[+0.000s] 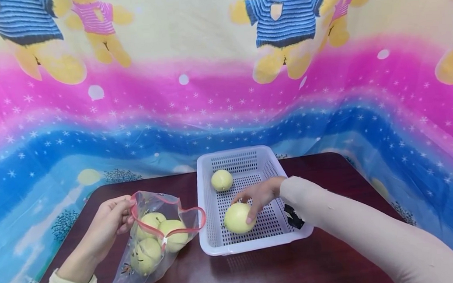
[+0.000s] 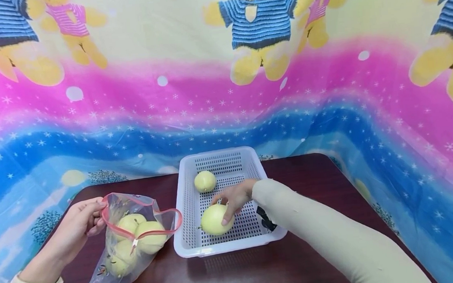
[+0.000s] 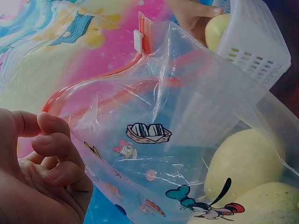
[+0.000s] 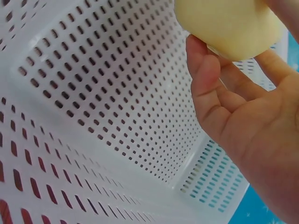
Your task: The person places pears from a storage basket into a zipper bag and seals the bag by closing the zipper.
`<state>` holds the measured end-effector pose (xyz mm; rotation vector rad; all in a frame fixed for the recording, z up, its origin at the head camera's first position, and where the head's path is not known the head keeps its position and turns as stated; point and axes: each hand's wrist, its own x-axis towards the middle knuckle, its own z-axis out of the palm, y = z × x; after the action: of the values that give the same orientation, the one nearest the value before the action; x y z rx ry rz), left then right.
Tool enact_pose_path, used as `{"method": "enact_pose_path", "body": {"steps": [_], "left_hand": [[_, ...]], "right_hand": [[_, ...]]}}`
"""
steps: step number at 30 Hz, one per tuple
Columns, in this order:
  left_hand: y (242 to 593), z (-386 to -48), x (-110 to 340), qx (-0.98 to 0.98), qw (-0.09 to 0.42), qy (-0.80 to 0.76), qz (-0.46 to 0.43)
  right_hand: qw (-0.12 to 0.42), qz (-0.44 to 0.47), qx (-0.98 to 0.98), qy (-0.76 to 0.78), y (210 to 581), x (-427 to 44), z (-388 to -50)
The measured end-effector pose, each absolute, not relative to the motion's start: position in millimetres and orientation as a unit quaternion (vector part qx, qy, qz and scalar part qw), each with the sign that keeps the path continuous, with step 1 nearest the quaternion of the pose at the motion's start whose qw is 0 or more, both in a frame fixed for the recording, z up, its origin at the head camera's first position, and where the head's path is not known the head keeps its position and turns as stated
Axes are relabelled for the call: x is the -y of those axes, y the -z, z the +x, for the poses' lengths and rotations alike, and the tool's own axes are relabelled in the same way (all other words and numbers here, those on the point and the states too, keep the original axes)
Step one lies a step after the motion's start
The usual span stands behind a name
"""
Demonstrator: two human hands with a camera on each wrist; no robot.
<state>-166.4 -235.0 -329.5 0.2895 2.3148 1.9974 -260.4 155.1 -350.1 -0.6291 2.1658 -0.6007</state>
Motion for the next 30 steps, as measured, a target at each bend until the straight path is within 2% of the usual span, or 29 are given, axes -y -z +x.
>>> {"method": "enact_pose_path", "body": {"steps": [13,30], "left_hand": [[329,-166,234,-0.754,0.029,-0.648,0.101],[329,-166,235,-0.753,0.029,-0.649,0.101]], "right_hand": [[0.343,-0.229,-0.854,0.316,339,-169,-260],[0.323,-0.235,-0.834,0.382,339,-176,-260]]}}
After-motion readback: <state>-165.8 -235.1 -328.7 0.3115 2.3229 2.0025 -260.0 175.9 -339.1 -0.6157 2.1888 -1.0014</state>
